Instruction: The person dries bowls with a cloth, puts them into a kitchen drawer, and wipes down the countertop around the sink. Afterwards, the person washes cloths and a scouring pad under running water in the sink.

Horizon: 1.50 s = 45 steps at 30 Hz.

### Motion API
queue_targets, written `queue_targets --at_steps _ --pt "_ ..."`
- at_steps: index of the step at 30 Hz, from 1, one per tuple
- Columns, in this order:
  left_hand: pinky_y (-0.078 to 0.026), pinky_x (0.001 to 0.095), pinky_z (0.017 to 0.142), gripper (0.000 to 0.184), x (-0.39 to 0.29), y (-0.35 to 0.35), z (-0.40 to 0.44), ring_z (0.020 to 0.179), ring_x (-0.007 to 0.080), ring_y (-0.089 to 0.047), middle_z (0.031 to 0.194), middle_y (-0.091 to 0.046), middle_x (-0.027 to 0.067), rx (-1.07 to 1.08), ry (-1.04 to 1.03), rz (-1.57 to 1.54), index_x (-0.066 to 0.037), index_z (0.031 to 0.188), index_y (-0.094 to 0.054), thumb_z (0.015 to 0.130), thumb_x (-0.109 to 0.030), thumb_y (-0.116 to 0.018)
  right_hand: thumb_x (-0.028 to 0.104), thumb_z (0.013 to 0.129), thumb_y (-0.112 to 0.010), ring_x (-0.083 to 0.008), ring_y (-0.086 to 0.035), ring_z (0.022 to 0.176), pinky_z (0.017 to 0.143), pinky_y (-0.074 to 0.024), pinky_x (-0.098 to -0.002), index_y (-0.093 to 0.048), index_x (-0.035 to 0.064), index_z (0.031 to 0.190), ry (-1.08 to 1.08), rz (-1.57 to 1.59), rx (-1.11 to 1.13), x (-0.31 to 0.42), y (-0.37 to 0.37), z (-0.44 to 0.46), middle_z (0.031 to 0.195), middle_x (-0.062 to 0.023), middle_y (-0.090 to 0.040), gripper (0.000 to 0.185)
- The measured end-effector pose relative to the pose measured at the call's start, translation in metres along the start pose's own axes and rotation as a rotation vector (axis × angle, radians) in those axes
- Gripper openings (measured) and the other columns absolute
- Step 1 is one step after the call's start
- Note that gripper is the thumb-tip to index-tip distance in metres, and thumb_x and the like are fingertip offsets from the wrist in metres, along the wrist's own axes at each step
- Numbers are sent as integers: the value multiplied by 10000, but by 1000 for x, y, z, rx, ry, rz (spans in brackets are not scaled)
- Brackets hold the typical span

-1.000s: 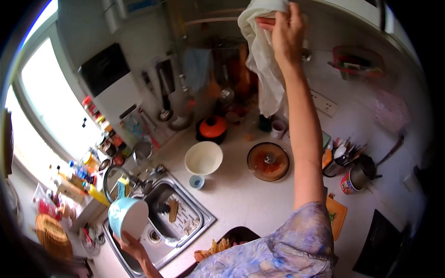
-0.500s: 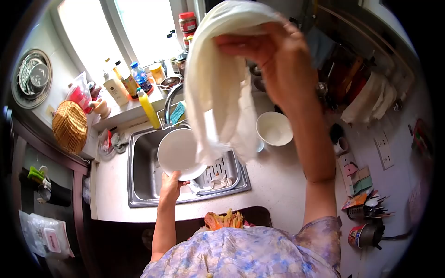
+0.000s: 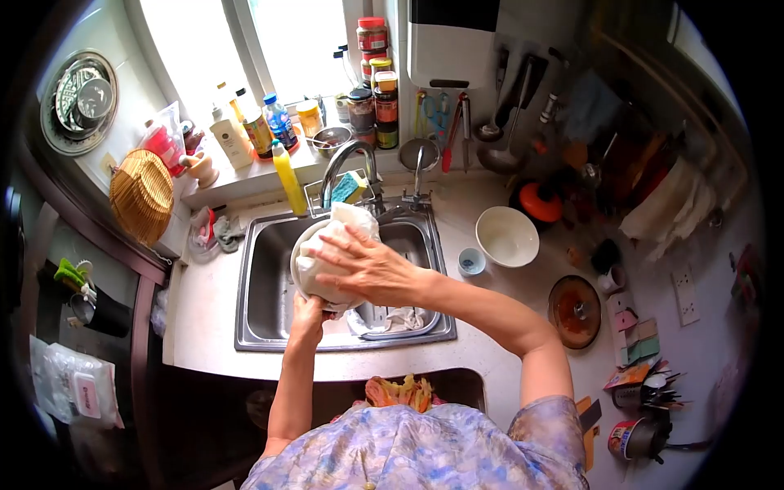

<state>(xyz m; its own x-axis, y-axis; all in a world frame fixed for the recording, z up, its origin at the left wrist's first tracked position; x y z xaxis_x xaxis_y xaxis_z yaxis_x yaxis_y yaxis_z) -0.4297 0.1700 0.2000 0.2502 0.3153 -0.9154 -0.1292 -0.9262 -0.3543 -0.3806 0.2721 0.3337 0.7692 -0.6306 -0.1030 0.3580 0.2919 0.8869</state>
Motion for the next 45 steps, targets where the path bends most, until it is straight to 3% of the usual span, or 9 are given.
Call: queue_targets --at_steps 2,8,13,20,24,29,32,42,45 --pt "-476 228 371 386 -5 -5 -2 634 171 -607 962 -554 150 84 1 60 -17 1197 -348 815 8 -396 204 667 -609 -228 -247 1307 1084 -175 -452 -616 199 993 28 90 -46 -3 -18 5 1397 -51 -302 326" --pt "-466 226 358 319 -20 -5 -6 630 160 -583 951 -522 126 -3 -144 105 -43 1145 -348 830 -15 -393 144 692 -616 -247 -514 984 809 -457 -357 -557 77 1016 -374 89 44 -35 -77 3 1004 -106 -479 336" --pt "-486 248 370 313 -30 -3 -4 663 171 -578 979 -497 129 -91 -199 253 -45 1127 -347 819 1 -378 132 725 -608 -361 -547 872 777 -449 -413 -537 41 1019 -572 1001 -134 -41 -96 6 971 -152 -531 315" --pt "-443 223 327 249 -21 11 -2 503 160 -558 898 -528 156 -15 -57 224 -32 1113 -330 876 -61 -400 148 611 -578 -209 -544 759 607 -454 -325 -552 87 765 -103 -520 -336 -25 -25 4 856 -68 -533 168" --pt "-408 229 325 257 -35 19 0 483 163 -553 856 -531 164 -121 -235 101 -13 1098 -328 847 -29 -376 114 759 -598 -215 -560 742 627 -462 -328 -510 50 884 -930 259 -969 -84 26 -43 824 -96 -533 165" --pt "-469 295 590 389 -58 4 -9 815 207 -564 1031 -516 148 -330 -256 -14 30 1174 -363 813 -96 -437 300 892 -400 -157 -561 909 785 -476 -318 -481 82 1134 -1042 2035 -1246 -75 -103 -44 1022 -47 -559 336" --pt "-440 315 762 368 -52 -1 -9 991 203 -498 1076 -502 119 -424 -336 -124 29 1170 -387 845 -121 -466 268 865 -464 -178 -511 1021 871 -428 -316 -432 58 1182 -900 2141 -907 -34 -112 -11 1091 -67 -530 382" --pt "-341 376 927 504 -79 -9 -30 1060 287 -462 1133 -472 199 -276 -881 513 -13 1259 -245 887 -260 -478 11 719 -649 -187 -569 913 728 -500 -314 -478 2 1114 -1235 1921 -1041 -32 -124 -9 1024 -84 -555 431" --pt "-516 397 601 521 -119 -20 -36 767 311 -616 880 -573 218 -20 -627 687 -26 1234 -261 888 -362 -458 32 712 -642 -126 -592 675 603 -475 -242 -609 -31 919 -1170 1404 -1076 -58 -88 -29 790 -69 -630 220"
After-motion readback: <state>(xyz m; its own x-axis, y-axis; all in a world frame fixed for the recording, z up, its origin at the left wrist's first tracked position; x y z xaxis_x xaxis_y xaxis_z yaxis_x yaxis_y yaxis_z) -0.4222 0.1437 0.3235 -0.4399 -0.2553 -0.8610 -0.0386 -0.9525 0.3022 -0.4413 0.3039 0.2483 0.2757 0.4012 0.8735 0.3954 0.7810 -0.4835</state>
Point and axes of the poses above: each hand's wrist, its own z-axis towards the middle knuckle, its own y-axis out of the back of the hand, x = y × z, the point moved 8 cm from there along z, towards the middle knuckle
